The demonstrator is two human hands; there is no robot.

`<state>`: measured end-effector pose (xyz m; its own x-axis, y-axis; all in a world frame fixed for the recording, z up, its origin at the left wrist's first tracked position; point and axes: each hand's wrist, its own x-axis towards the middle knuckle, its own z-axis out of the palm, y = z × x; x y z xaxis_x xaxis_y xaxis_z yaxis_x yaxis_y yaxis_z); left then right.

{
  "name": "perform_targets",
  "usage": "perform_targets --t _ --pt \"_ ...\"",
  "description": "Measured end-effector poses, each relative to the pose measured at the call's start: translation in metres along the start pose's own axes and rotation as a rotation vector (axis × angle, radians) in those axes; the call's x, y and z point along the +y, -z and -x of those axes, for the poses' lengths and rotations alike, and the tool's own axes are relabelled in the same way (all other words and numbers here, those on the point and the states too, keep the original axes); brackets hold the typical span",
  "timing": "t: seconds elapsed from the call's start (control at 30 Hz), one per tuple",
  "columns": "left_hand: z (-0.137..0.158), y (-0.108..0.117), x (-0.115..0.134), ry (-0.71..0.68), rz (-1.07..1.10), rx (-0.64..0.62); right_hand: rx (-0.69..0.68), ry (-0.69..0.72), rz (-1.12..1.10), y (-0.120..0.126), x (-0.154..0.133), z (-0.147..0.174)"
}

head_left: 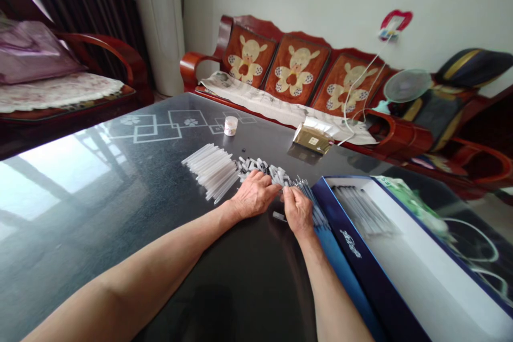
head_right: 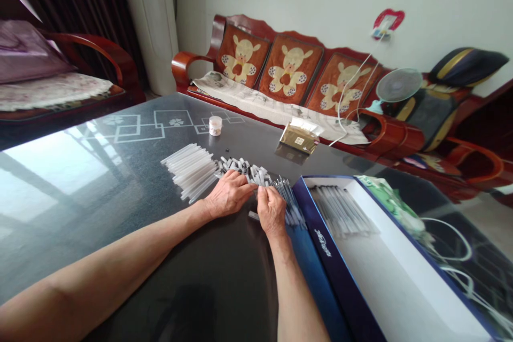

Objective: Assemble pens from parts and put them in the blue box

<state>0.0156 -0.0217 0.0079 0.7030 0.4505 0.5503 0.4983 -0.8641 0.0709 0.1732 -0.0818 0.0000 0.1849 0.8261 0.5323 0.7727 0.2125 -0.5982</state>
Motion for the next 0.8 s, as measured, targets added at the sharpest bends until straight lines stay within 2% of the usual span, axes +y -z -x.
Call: perform_targets --t 0.13,0.37,0.6,0.8 --pt "0.0004 -0.0014 -0.0013 0.015 -0.013 0.001 0.015 -0.044 -0.03 -0.002 0.0017 0.0006" --pt "0.0003 0.0007 -0.001 0.022 -0.006 -0.005 0.003 0.012 -0.042 0.001 0.0007 0.0012" --pt "0.0003 0.001 -0.0015 0.016 0.011 -0.006 -0.016 -0.131 -0.104 -0.0008 -0.0022 0.0012" --pt "0.0009 0.0003 -0.0019 0.018 -0.001 0.007 -0.016 -0.078 -0.07 0.0005 -0.0008 0.0023"
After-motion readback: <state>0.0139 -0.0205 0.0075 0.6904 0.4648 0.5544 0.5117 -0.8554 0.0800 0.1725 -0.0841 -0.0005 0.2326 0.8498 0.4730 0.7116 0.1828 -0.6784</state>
